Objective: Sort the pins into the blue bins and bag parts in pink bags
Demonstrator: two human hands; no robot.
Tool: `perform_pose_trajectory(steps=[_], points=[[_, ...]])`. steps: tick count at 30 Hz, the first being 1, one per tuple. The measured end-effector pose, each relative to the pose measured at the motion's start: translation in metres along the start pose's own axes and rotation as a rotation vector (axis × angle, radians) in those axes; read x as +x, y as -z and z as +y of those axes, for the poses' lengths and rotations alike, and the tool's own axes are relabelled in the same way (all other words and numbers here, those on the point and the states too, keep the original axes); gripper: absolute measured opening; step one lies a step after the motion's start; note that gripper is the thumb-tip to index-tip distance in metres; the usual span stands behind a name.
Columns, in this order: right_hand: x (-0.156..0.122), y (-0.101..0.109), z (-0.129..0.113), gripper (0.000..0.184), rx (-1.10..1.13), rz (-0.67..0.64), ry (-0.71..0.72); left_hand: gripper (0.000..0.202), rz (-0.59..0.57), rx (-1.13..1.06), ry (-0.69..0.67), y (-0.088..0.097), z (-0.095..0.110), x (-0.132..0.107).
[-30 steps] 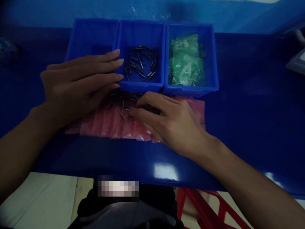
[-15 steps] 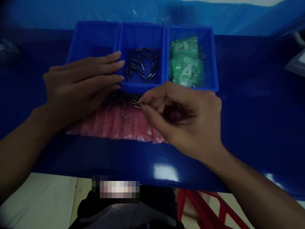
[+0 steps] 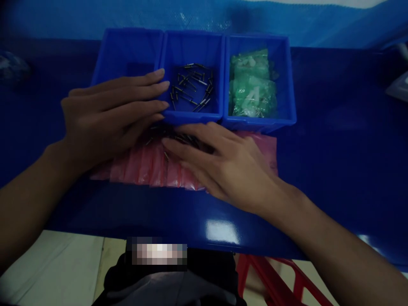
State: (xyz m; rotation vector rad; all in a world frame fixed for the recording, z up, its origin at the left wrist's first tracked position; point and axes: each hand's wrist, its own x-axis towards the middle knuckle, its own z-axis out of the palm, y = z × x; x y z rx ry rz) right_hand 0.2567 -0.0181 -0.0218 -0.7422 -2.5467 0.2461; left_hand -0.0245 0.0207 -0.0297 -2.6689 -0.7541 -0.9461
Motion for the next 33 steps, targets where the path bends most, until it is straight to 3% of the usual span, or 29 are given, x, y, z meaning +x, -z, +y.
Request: perform_pose_trajectory(steps=[2,7,12,17,30,33], points=[[-0.001,-0.004,0.002,0.034,-0.007,-0.039,0.026,0.021,-0.012,0.003,0.005,0.000,0.000,0.000],[0.000,0.000,0.000,0.019,0.079,0.055,0.007,0.019,0.005,0.005,0.010,0.000,0.000,-0.001],[0.001,0.001,-0.002,0.036,0.026,0.139,-0.026,0.020,0.007,0.007,-0.001,-0.001,0.000,0.000],[0.000,-0.001,0.001,0.019,0.080,0.050,-0.018,0.022,0.009,-0.004,-0.021,-0.001,-0.001,0.001],[0.002,0.008,0.003,0.020,0.106,0.038,-0.029,0.022,0.029,0.015,-0.002,-0.003,-0.002,0.000],[0.002,0.007,0.002,0.028,0.141,0.038,-0.062,0.021,0.023,-0.005,-0.007,-0.002,-0.001,0.001]])
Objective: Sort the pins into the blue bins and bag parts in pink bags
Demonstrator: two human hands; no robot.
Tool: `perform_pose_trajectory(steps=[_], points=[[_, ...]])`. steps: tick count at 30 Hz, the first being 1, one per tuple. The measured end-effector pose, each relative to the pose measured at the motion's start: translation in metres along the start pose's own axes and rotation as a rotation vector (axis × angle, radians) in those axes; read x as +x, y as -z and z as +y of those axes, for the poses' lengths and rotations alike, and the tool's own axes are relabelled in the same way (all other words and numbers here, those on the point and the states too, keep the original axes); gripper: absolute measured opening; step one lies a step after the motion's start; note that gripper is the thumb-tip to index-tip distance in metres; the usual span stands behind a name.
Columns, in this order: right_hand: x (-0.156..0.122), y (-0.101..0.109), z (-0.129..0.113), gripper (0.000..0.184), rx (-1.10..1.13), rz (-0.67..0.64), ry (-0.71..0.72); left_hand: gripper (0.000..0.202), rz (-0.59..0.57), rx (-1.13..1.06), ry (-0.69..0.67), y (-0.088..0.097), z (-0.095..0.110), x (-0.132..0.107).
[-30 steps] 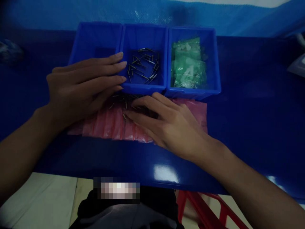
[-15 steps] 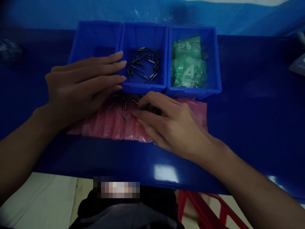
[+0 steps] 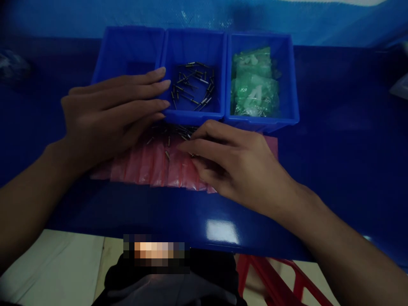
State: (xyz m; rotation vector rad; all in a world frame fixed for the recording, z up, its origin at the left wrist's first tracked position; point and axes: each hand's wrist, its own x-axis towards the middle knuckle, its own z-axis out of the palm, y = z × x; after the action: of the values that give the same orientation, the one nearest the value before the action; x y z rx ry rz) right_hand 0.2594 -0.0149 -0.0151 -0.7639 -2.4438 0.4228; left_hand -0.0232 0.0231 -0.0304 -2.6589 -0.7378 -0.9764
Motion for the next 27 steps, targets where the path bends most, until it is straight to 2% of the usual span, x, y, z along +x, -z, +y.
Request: perform_pose_trajectory(steps=[3,7,10,13,16,18,20,23,25,27], points=[[0.000,-0.002,-0.002,0.036,0.015,0.027,0.021,0.022,0.000,0.008,-0.033,0.000,0.001,0.000],[0.000,-0.001,-0.006,0.038,0.033,0.083,-0.001,0.020,-0.002,0.014,-0.003,0.000,0.000,0.000],[0.002,0.003,-0.007,0.032,0.088,0.157,-0.070,0.020,0.004,0.001,-0.012,0.000,0.000,-0.001],[0.006,0.004,-0.007,0.031,0.285,0.244,-0.192,0.020,0.009,0.003,0.005,0.000,0.002,-0.001],[0.008,0.003,-0.008,0.028,0.385,0.424,-0.294,0.018,0.004,0.002,0.029,0.001,0.002,0.000],[0.009,0.004,-0.009,0.030,0.382,0.486,-0.336,0.020,-0.011,-0.008,0.009,0.001,0.002,0.001],[0.009,0.006,-0.010,0.043,0.421,0.389,-0.358,0.021,-0.014,-0.016,-0.017,0.002,0.001,0.001],[0.007,0.011,-0.011,0.054,0.491,0.215,-0.294,0.021,-0.013,-0.008,-0.007,0.001,0.001,0.001],[0.005,0.014,-0.012,0.051,0.447,0.245,-0.248,0.020,-0.002,0.003,0.002,0.001,0.001,0.000],[0.004,0.015,-0.012,0.044,0.296,0.292,-0.232,0.019,0.005,0.009,0.000,0.001,0.002,0.001]])
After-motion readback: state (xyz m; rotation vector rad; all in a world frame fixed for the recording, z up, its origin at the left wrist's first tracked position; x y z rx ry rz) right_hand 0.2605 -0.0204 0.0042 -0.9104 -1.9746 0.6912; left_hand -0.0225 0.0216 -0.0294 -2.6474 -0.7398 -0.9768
